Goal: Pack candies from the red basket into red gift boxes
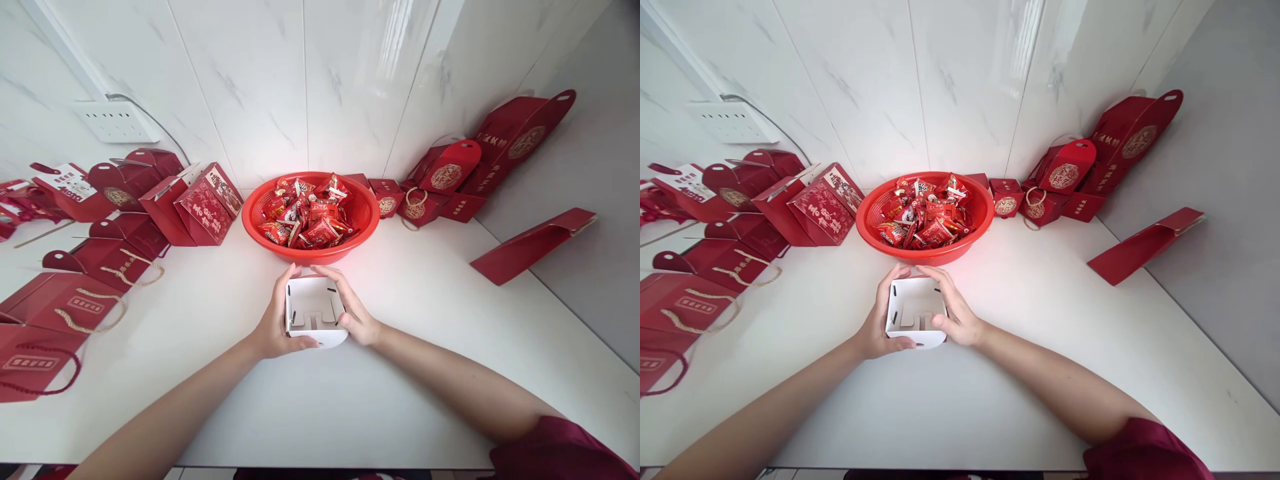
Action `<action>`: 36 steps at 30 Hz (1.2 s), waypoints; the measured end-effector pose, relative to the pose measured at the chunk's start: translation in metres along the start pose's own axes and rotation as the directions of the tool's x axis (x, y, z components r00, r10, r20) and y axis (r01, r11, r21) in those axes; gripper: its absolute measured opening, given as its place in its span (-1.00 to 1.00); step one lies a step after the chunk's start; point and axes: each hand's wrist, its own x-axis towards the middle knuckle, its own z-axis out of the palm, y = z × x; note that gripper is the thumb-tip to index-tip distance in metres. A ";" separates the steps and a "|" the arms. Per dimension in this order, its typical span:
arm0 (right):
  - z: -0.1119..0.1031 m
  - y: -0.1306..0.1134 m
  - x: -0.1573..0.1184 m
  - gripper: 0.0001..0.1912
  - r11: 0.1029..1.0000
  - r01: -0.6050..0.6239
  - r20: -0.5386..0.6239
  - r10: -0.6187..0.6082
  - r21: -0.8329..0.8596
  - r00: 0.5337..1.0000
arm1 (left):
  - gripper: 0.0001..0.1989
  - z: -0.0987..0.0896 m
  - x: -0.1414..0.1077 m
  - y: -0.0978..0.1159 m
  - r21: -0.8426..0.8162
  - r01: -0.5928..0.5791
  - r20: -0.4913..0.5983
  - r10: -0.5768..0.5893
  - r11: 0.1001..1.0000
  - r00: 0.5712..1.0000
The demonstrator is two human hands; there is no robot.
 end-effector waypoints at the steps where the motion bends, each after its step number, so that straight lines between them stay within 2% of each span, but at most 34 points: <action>1: 0.005 0.002 -0.003 -0.04 0.998 -0.055 -0.039 0.056 0.030 0.998 | 0.24 0.000 0.000 -0.002 -0.032 0.016 0.005 -0.016 0.999 1.000; 6: 0.021 0.005 -0.006 -0.10 0.956 -0.195 -0.141 0.229 0.218 0.963 | 0.24 0.007 0.005 -0.006 -0.226 0.109 0.056 -0.099 0.968 0.994; 12: 0.020 0.011 0.006 -0.19 0.843 -0.405 -0.184 0.488 0.354 0.853 | 0.22 0.013 0.013 -0.013 -0.177 0.105 0.062 -0.095 0.979 0.994; 14: 0.017 0.016 0.007 -0.20 0.830 -0.448 -0.210 0.528 0.332 0.823 | 0.20 0.013 0.015 -0.016 -0.160 0.096 0.076 -0.085 0.982 0.994; 17: 0.010 0.023 0.007 -0.28 0.849 -0.496 -0.290 0.529 0.185 0.798 | 0.16 0.009 0.014 -0.016 -0.136 0.095 0.079 -0.085 0.986 0.993; 20: -0.004 0.022 0.008 -0.40 0.883 -0.465 -0.355 0.414 -0.070 0.839 | 0.14 0.003 0.012 -0.014 -0.116 0.107 0.067 -0.100 0.987 0.993; 23: -0.024 0.009 0.015 -0.51 0.887 -0.307 -0.379 0.168 -0.344 0.910 | 0.13 -0.003 0.011 -0.013 -0.132 0.104 0.064 -0.096 0.986 0.993; 25: -0.040 -0.004 0.027 -0.55 0.866 -0.230 -0.387 0.046 -0.445 0.921 | 0.12 -0.004 0.011 -0.014 -0.149 0.095 0.068 -0.086 0.984 0.994; 27: -0.057 -0.020 0.044 -0.58 0.829 -0.236 -0.422 -0.001 -0.508 0.906 | 0.12 -0.005 0.011 -0.015 -0.171 0.096 0.074 -0.085 0.981 0.994; 29: -0.075 -0.033 0.067 -0.61 0.788 -0.284 -0.475 -0.012 -0.546 0.880 | 0.13 -0.005 0.010 -0.016 -0.197 0.117 0.087 -0.102 0.973 0.991; 31: -0.092 -0.040 0.089 -0.66 0.781 -0.323 -0.488 0.027 -0.535 0.873 | 0.14 -0.004 0.008 -0.016 -0.209 0.136 0.084 -0.120 0.968 0.989; 34: -0.110 -0.038 0.115 -0.70 0.770 -0.409 -0.420 0.203 -0.489 0.884 | 0.15 -0.005 0.005 -0.015 -0.209 0.161 0.076 -0.148 0.965 0.986; 36: -0.113 -0.029 0.125 -0.71 0.741 -0.451 -0.349 0.305 -0.498 0.886 | 0.13 -0.005 0.004 -0.014 -0.216 0.177 0.081 -0.163 0.960 0.983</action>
